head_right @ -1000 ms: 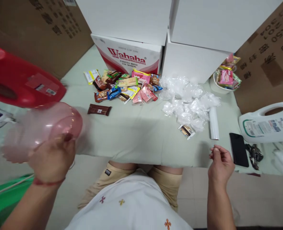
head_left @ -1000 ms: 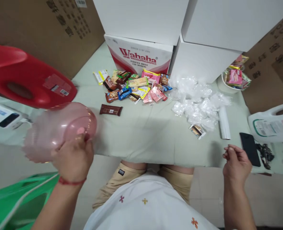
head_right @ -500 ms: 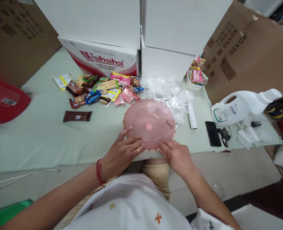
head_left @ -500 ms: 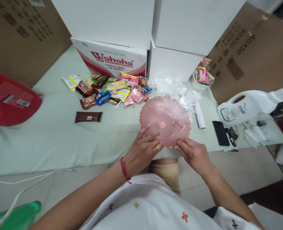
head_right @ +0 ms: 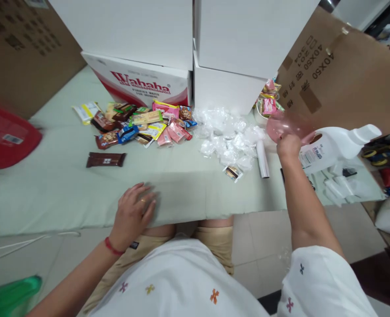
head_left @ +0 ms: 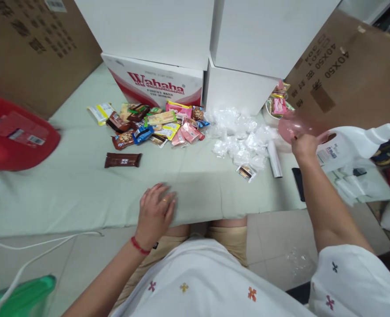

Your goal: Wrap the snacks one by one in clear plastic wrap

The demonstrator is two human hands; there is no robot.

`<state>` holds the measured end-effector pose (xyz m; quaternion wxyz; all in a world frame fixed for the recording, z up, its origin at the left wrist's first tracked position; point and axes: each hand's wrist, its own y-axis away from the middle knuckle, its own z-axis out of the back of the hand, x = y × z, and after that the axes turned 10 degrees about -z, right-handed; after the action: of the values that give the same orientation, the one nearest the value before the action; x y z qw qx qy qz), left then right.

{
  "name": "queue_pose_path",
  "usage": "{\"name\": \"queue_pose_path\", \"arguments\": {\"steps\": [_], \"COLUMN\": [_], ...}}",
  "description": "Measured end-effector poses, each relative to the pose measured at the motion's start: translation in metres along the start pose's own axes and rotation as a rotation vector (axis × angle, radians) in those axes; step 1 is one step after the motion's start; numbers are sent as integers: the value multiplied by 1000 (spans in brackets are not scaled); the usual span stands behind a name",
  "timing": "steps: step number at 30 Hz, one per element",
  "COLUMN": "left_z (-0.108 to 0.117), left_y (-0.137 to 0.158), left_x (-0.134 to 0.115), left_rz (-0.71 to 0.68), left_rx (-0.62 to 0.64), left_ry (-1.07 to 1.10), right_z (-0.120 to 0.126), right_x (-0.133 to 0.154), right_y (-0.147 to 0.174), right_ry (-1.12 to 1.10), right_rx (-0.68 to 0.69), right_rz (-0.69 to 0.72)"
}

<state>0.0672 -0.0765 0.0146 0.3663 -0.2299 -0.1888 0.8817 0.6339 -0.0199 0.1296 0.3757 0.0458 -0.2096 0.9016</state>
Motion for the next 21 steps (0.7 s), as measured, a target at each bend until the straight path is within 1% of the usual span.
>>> {"name": "queue_pose_path", "arguments": {"steps": [2, 5, 6, 8, 10, 11, 12, 14, 15, 17, 18, 19, 21], "left_z": [-3, -6, -8, -9, -12, -13, -14, -17, -18, -20, -21, -21, -21], "left_y": [17, 29, 30, 30, 29, 29, 29, 31, 32, 34, 34, 35, 35], "left_x": [11, 20, 20, 19, 16, 15, 14, 13, 13, 14, 14, 14, 13], "left_rz": [38, 45, 36, 22, 27, 33, 41, 63, 75, 92, 93, 90, 78], "left_rx": [1, 6, 3, -9, -27, -31, -34, -41, -46, -60, -66, -71, -79], "left_ry": [-31, -75, -94, -133, -163, -169, -172, -174, -174, -174, -174, -174, -183], "right_z": [-17, -31, -33, -32, -29, -28, -28, -30, -31, -32, -32, -31, -30], "right_x": [0, 3, 4, 10, 17, 22, 27, 36, 41, 51, 56, 61, 72], "right_y": [-7, 1, 8, 31, 69, 93, 120, 178, 206, 255, 274, 289, 306], "right_ry": [44, 66, 59, 37, 12, 3, -10, -16, 11, 24, 12, -9, -49], "right_rx": [62, 125, 122, 63, -26, -39, 0, 198, 254, 272, 284, 306, 379], "right_rz": [-68, -115, -118, -121, -99, -70, -2, 250, 317, 330, 329, 322, 297]}}
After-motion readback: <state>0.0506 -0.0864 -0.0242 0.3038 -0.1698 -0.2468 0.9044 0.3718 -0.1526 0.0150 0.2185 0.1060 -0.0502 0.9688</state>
